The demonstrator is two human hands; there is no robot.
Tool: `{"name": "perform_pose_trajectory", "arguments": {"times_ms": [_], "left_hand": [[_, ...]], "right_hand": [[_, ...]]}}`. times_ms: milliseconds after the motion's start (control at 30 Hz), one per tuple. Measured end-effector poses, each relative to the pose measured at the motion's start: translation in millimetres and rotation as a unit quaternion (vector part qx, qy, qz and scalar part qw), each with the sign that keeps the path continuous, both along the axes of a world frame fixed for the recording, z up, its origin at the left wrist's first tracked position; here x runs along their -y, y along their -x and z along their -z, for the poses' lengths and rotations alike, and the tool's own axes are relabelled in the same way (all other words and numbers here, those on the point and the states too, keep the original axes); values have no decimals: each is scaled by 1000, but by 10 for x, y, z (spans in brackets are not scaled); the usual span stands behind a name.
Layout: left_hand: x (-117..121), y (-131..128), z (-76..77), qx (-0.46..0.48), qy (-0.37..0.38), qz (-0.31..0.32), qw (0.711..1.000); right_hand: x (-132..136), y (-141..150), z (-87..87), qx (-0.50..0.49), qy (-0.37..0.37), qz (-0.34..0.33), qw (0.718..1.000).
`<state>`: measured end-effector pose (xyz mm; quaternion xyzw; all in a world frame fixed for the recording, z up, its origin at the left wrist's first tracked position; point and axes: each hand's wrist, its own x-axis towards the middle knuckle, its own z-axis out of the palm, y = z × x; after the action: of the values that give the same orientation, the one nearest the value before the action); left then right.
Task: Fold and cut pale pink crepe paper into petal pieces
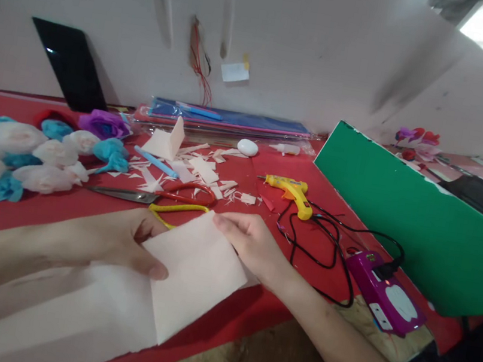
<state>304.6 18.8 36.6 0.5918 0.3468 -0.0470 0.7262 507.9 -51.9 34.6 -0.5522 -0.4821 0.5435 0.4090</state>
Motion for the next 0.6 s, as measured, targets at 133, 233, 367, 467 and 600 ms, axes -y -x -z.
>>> {"name": "perform_pose_trajectory", "arguments": {"times_ms": [133,233,367,467,600], "left_hand": [[18,-7,-8,3,8,5,1000],[23,-8,-12,2,-1,15,1000],[40,-4,3,-11,-9,19,1000],[50,-6,9,-14,-7,19,1000],[50,-19,-14,-11,-13,17,1000]], "right_hand": [[8,22,-3,8,10,8,1000],[-6,15,17,-10,23,12,1000],[-30,14,17,-11,20,15,1000],[-27,25,-6,4,7,26,1000],[-26,22,2,3,-19,40,999]]}}
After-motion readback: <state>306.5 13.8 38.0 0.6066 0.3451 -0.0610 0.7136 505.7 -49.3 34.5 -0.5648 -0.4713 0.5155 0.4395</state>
